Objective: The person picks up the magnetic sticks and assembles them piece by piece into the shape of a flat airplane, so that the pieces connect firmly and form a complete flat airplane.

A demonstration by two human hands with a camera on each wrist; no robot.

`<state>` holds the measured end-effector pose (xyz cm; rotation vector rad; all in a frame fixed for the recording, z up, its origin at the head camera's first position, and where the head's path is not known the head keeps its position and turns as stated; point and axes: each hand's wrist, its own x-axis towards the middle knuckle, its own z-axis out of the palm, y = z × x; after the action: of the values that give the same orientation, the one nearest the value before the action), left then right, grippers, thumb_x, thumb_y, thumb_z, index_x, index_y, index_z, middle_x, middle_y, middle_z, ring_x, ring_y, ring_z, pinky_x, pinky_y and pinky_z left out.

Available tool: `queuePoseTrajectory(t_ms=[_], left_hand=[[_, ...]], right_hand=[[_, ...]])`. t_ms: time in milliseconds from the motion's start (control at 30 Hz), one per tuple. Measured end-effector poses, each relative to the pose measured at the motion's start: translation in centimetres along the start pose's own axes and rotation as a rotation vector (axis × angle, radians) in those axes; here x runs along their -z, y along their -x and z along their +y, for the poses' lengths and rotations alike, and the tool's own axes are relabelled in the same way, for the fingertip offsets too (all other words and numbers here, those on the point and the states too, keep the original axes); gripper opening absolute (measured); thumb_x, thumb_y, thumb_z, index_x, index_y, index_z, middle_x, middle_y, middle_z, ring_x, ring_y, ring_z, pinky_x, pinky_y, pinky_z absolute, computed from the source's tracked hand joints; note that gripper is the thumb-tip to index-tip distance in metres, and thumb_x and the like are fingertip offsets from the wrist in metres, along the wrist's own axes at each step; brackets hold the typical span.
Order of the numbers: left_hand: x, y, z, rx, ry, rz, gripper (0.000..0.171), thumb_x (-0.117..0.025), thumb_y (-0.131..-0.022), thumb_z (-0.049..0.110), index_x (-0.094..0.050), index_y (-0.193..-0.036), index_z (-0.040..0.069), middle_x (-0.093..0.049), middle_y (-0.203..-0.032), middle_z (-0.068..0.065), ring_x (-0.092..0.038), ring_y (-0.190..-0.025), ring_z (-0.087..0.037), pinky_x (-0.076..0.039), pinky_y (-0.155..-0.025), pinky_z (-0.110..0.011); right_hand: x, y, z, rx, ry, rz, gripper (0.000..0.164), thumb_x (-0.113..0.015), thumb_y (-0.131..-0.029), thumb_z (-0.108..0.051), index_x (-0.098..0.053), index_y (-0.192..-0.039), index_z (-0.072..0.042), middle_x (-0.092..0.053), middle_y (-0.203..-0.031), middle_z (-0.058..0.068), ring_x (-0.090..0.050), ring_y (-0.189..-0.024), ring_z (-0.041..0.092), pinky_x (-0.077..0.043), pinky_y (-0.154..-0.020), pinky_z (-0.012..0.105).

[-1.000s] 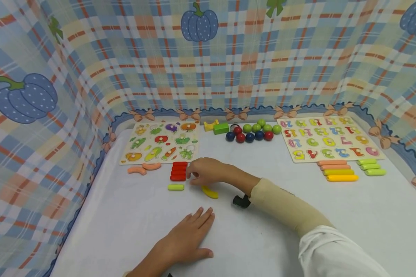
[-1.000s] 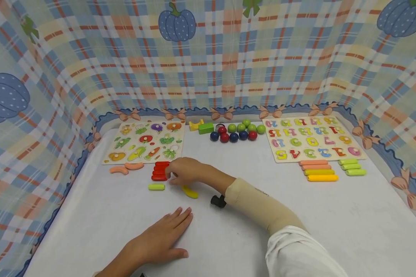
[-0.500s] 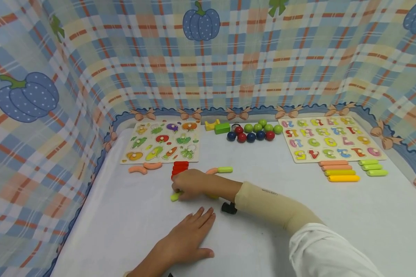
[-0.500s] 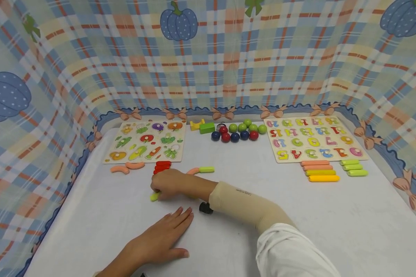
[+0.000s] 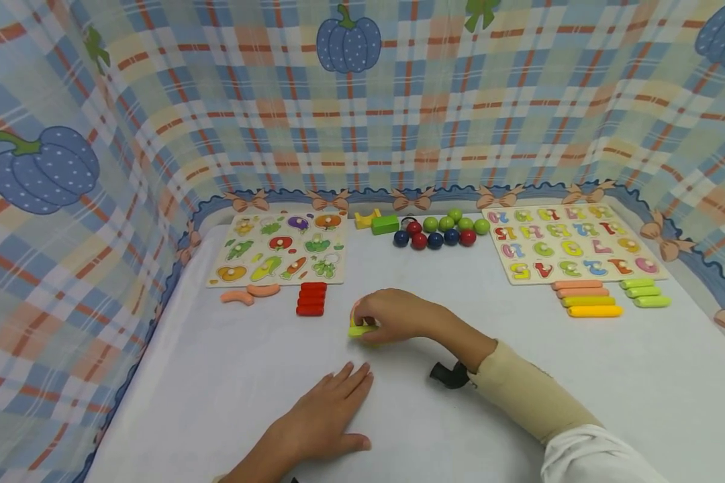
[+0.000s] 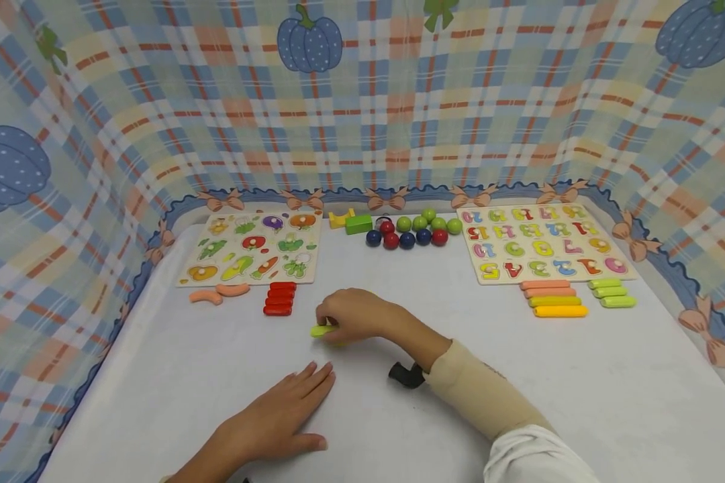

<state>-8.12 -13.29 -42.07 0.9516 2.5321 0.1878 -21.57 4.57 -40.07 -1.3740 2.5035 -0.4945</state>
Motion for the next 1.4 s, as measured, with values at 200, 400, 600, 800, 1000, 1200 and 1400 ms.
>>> queuePoseTrajectory(t_ms=[200,400,600,800,1000,1200,1400], left_hand=[[0.0,-0.2,0.2,0.03,0.023,-0.026,0.088,-0.055,-0.076,0.061,-0.023,-0.144,0.015,-0.015,-0.149,0.001,-0.012,-0.135,-0.021,-0.025,-0.101,-0.046],[0.3,-0.1,0.2,0.024,0.014,-0.019,0.087,-0.056,-0.077,0.06,-0.023,-0.144,0.014,-0.016,-0.149,0.0,-0.012,-0.135,-0.021,-0.025,-0.102,-0.045],[0.2,-0.3,0.2,0.019,0.008,-0.014,0.088,-0.056,-0.077,0.06,-0.024,-0.144,0.014,-0.016,-0.149,0.0,-0.013,-0.135,-0.022,-0.026,-0.101,-0.045],[0.2,-0.4,0.2,0.023,0.004,-0.018,0.088,-0.056,-0.076,0.06,-0.023,-0.144,0.014,-0.016,-0.149,0.0,-0.013,-0.135,-0.021,-0.026,-0.101,-0.045],[1.0,-0.2,0.1,-0.001,-0.014,-0.036,0.086,-0.056,-0.078,0.059,-0.025,-0.143,0.013,-0.018,-0.148,0.0,-0.017,-0.134,-0.022,-0.028,-0.1,-0.044],[2.2,-0.6,-1.2,-0.023,-0.03,0.014,0.071,-0.057,-0.083,0.05,-0.036,-0.139,0.012,-0.031,-0.143,0.0,-0.029,-0.129,-0.017,-0.03,-0.1,-0.037],[2.9,-1.6,-2.7,0.0,-0.102,0.234,0.055,-0.063,-0.083,0.037,-0.05,-0.13,0.012,-0.047,-0.131,-0.002,-0.042,-0.12,-0.017,-0.039,-0.094,-0.036]], right_hand=[[-0.1,3.7,2.0,-0.098,-0.026,-0.03,0.011,-0.07,-0.077,-0.026,-0.065,-0.085,-0.02,-0.053,-0.066,-0.012,-0.048,-0.063,0.007,-0.043,-0.06,0.023],[-0.8,4.8,2.9,-0.129,-0.047,-0.05,0.011,-0.07,-0.077,-0.026,-0.064,-0.084,-0.019,-0.051,-0.063,-0.01,-0.046,-0.06,0.006,-0.04,-0.056,0.024],[-1.3,4.3,2.7,-0.116,-0.057,-0.027,0.012,-0.069,-0.078,-0.028,-0.066,-0.087,-0.02,-0.052,-0.065,-0.012,-0.047,-0.062,0.006,-0.042,-0.058,0.023],[-1.5,4.1,2.6,-0.118,-0.054,-0.011,0.014,-0.069,-0.078,-0.028,-0.066,-0.089,-0.02,-0.053,-0.066,-0.013,-0.048,-0.062,0.006,-0.043,-0.059,0.023],[-1.6,4.1,2.4,-0.109,-0.055,0.007,0.024,-0.067,-0.08,-0.026,-0.064,-0.103,-0.019,-0.051,-0.064,-0.011,-0.047,-0.059,0.006,-0.041,-0.056,0.023],[-1.6,4.4,2.7,-0.102,-0.092,0.001,0.024,-0.059,-0.086,-0.017,-0.063,-0.109,-0.019,-0.049,-0.06,-0.01,-0.045,-0.054,0.005,-0.039,-0.054,0.022],[-1.1,4.9,2.9,-0.11,-0.112,-0.025,0.019,-0.058,-0.084,-0.01,-0.066,-0.101,-0.015,-0.052,-0.066,-0.009,-0.047,-0.06,0.007,-0.042,-0.059,0.023]])
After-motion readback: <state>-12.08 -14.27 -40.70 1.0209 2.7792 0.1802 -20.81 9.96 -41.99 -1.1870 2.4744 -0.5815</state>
